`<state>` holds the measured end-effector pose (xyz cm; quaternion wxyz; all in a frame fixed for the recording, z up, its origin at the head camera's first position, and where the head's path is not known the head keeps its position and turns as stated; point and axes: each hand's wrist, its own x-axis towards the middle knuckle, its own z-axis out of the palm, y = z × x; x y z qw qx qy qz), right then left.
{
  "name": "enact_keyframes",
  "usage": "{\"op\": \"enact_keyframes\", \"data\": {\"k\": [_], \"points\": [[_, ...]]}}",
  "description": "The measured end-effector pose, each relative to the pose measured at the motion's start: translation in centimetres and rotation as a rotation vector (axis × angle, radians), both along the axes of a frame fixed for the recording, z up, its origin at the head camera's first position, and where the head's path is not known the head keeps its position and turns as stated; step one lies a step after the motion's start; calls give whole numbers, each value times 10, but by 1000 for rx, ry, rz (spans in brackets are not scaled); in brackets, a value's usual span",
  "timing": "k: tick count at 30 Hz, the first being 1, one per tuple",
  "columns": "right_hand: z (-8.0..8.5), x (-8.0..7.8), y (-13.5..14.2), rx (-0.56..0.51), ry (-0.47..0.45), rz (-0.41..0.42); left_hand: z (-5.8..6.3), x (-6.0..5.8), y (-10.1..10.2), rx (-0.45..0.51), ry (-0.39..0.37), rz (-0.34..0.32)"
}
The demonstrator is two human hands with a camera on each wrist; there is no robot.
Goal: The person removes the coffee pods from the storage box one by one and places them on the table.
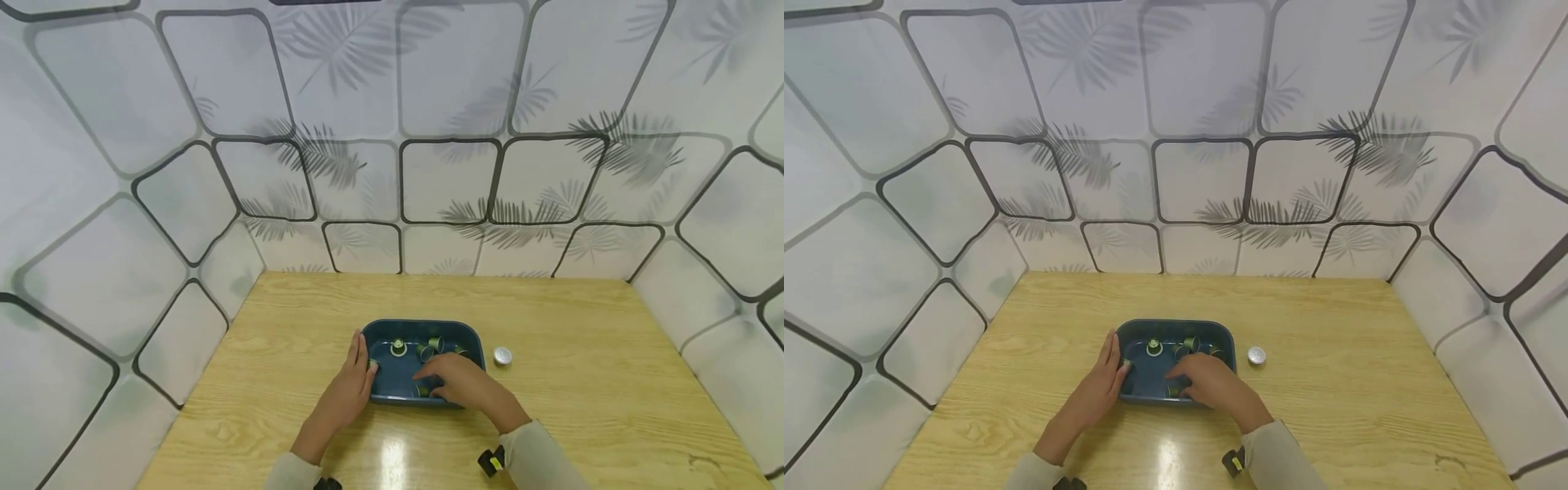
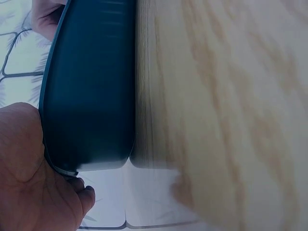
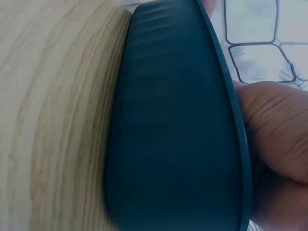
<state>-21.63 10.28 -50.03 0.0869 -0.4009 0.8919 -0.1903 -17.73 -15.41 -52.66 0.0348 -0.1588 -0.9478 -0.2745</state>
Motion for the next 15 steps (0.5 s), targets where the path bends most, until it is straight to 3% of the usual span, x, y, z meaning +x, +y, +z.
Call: {"op": "enact_keyframes", "data": {"k": [7, 15], "points": [[-6, -7, -11, -4, -1, 38, 0, 0, 0, -8, 2, 2], [-7, -8, -15, -12, -18, -3, -2, -1, 0, -7, 5, 0]]}}
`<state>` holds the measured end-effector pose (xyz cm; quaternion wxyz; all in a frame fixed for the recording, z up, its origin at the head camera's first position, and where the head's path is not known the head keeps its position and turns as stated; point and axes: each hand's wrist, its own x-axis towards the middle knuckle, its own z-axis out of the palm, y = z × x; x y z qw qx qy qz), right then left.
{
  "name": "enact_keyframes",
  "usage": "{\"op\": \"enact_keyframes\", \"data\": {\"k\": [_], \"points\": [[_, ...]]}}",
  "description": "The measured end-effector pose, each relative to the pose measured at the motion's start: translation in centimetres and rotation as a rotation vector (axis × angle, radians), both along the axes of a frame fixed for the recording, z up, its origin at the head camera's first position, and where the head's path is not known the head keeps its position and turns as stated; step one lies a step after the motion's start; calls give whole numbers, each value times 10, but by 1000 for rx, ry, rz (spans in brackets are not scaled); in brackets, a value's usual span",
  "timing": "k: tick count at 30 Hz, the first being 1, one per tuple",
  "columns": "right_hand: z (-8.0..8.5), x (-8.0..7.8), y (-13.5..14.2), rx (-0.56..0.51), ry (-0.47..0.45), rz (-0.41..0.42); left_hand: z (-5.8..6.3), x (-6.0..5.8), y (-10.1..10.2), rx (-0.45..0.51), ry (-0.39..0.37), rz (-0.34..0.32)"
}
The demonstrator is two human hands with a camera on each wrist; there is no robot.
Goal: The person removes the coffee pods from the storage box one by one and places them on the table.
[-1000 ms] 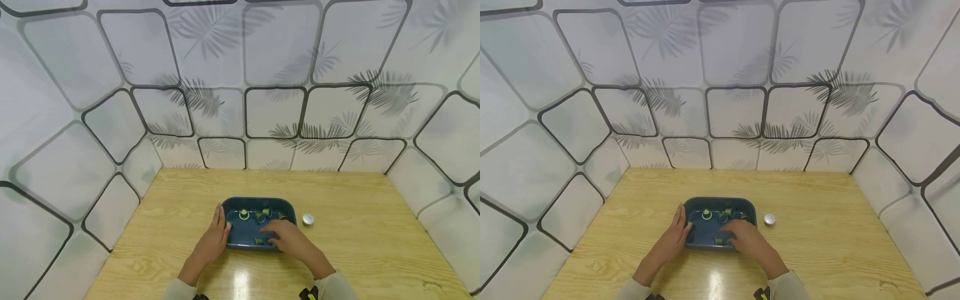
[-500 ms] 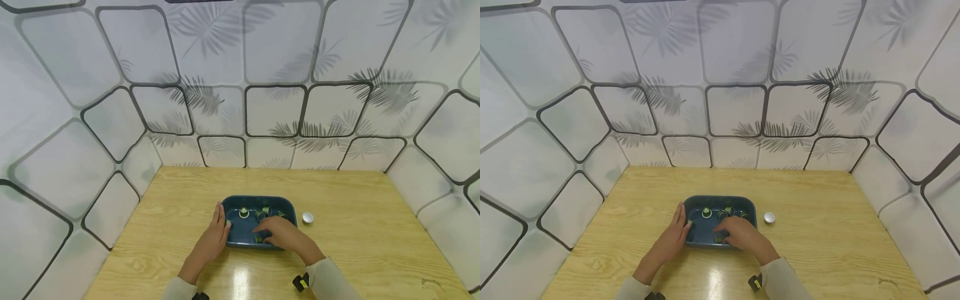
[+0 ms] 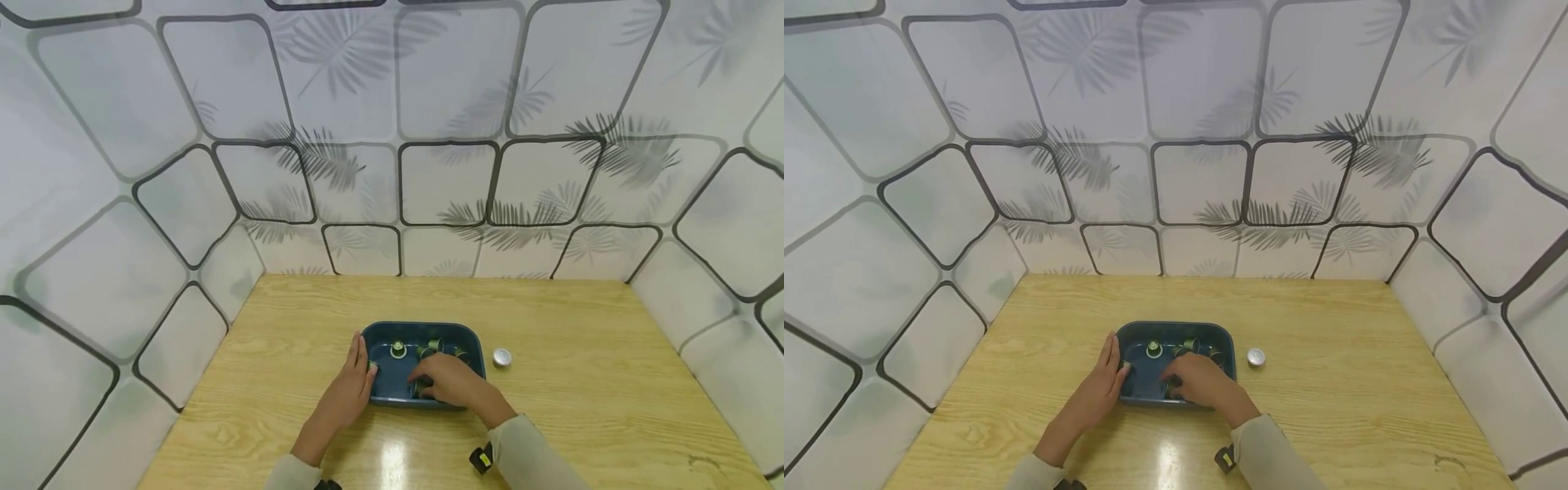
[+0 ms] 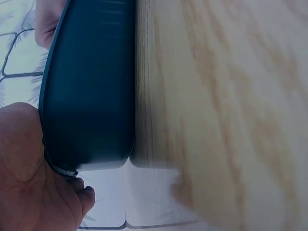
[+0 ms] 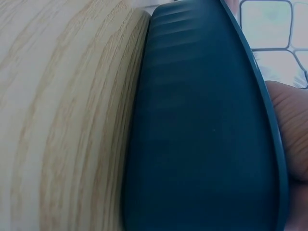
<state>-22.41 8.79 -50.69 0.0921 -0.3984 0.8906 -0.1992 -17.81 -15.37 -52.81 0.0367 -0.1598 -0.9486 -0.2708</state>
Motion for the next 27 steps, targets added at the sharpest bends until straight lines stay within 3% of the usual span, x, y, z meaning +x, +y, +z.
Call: {"op": "enact_keyframes", "data": {"k": [10, 22, 27], "points": [[-5, -3, -3, 37, -10, -40, -3, -1, 0, -8, -1, 6], [-7, -2, -1, -22, -40, -83, 0, 2, 2, -4, -11, 6], [-5, 0, 2, -111, -25, -107, 1, 1, 1, -4, -3, 8]]}}
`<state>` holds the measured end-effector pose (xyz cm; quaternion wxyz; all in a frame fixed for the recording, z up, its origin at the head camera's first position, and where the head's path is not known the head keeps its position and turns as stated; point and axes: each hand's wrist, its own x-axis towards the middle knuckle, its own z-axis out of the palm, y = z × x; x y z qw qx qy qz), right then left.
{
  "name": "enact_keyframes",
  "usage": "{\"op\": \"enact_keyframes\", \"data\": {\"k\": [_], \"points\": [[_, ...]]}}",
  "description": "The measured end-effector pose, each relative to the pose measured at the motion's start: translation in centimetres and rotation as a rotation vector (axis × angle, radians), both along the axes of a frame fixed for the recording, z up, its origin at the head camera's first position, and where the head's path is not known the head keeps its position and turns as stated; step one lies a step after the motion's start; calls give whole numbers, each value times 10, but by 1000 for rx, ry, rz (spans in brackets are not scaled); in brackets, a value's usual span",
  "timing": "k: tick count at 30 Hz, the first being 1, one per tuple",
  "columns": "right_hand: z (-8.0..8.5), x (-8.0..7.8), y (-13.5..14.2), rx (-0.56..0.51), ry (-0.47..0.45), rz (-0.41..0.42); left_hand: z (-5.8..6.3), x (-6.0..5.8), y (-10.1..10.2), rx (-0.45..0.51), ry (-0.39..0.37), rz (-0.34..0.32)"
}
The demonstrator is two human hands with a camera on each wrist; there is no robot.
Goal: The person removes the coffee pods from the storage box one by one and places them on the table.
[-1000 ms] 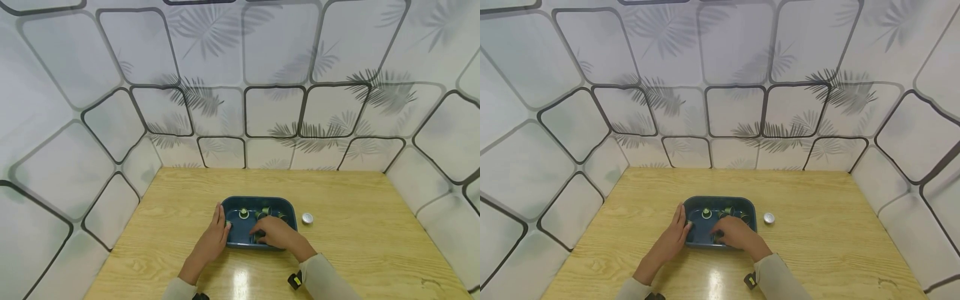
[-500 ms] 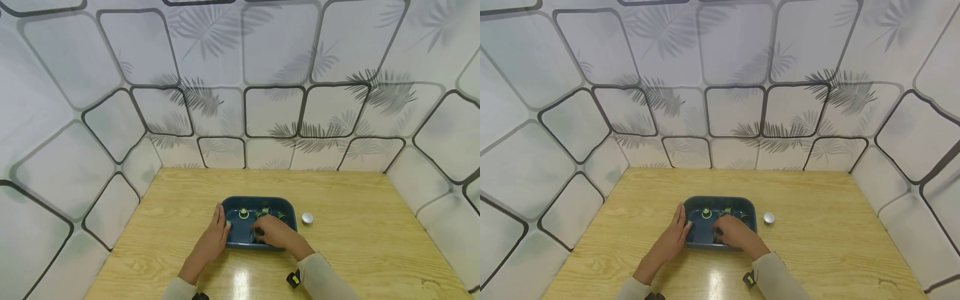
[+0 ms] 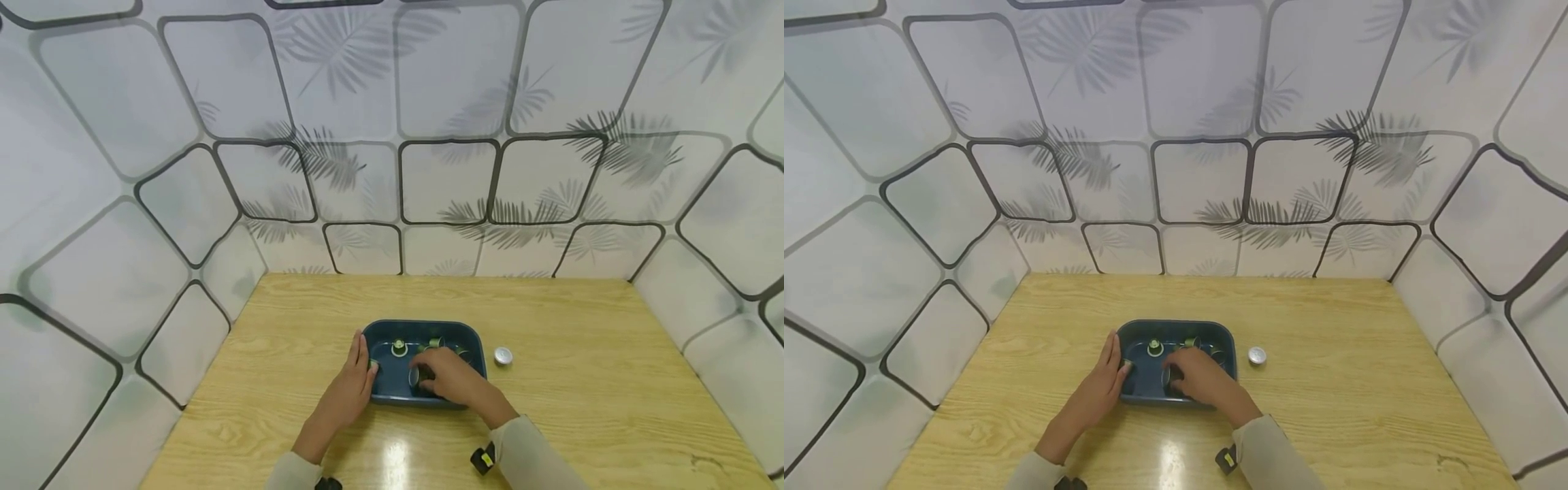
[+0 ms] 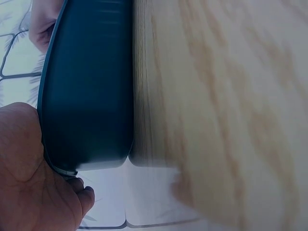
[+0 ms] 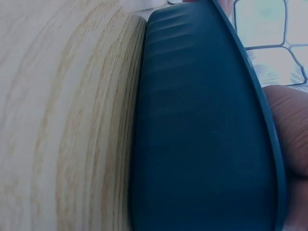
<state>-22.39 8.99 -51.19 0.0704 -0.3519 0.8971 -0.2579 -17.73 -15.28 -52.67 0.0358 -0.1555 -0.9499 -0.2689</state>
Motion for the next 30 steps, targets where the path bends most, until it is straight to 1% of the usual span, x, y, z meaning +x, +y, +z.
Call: {"op": "enact_keyframes", "data": {"k": [4, 6, 10, 13, 17, 22, 26, 30], "points": [[1, 5, 4, -65, 35, -26, -2, -1, 0, -1, 5, 0], [2, 7, 7, -95, 38, -36, -2, -1, -1, -2, 4, 1], [4, 13, 12, -127, 38, -68, -3, -1, -1, -7, 15, -2], [3, 17, 17, -145, 58, -89, -2, -1, -1, -16, 24, -4], [-1, 23, 23, -186, 75, -110, -1, 0, -1, -17, 13, -5], [-3, 32, 30, -249, 45, -142, 1, 2, 0, -13, 5, -8], [1, 38, 34, -320, 17, -159, 1, 2, 1, -19, 5, -2], [4, 42, 38, -370, 9, -184, 2, 2, 1, -11, 8, 4]]}}
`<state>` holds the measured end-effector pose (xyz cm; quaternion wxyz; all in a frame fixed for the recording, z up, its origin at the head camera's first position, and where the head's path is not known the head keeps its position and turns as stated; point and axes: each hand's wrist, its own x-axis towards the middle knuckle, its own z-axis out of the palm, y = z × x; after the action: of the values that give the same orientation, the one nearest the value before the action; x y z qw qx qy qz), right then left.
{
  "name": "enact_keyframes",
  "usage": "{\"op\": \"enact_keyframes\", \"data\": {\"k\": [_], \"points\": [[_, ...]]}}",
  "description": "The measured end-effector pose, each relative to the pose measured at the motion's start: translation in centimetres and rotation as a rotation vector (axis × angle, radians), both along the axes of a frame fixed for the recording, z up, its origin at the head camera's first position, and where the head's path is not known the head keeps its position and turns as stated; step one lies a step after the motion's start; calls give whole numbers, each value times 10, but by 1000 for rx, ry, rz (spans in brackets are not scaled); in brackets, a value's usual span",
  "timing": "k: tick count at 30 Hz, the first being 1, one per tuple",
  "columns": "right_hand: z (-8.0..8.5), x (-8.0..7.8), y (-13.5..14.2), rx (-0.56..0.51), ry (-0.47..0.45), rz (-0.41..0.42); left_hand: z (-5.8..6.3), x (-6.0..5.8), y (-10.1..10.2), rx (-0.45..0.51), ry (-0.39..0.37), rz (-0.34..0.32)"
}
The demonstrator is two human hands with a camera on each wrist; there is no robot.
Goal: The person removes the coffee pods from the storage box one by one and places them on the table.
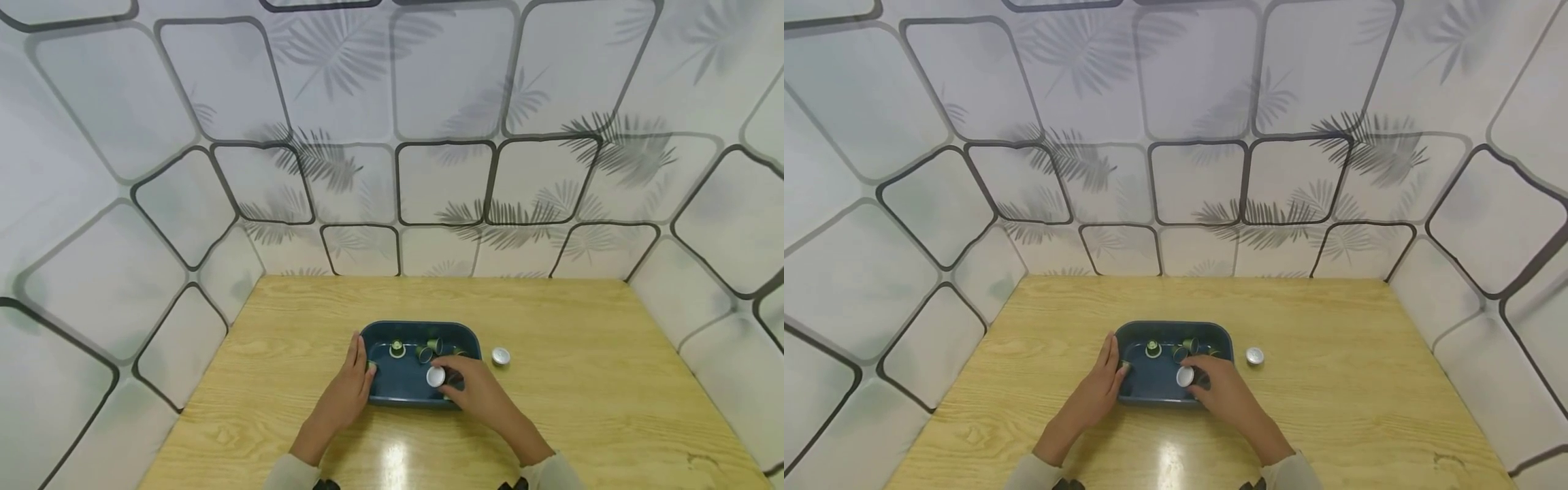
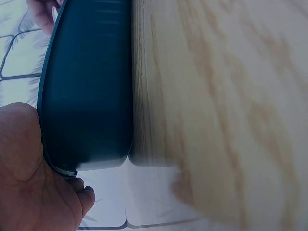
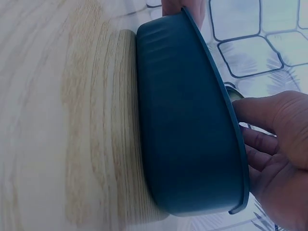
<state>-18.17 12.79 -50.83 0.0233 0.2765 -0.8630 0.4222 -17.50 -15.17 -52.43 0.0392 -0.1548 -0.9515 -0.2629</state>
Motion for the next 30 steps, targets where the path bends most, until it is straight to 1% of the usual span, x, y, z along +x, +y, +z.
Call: {"op": "enact_keyframes", "data": {"k": [5, 11, 15, 20, 26, 30], "points": [[2, 5, 5, -26, 0, -19, -1, -1, 0, -1, -1, 4], [1, 10, 12, -53, 25, -54, -3, -2, -1, -8, -5, -10], [2, 15, 15, -66, 26, -88, -4, -2, -1, 2, -11, -8], [2, 20, 20, -65, 64, -131, -4, -1, -1, 14, -19, -6], [2, 25, 23, -106, 69, -192, -4, 0, -1, 10, -15, -3], [3, 29, 26, -131, 119, -229, -2, -1, -1, 7, -14, -4]]}}
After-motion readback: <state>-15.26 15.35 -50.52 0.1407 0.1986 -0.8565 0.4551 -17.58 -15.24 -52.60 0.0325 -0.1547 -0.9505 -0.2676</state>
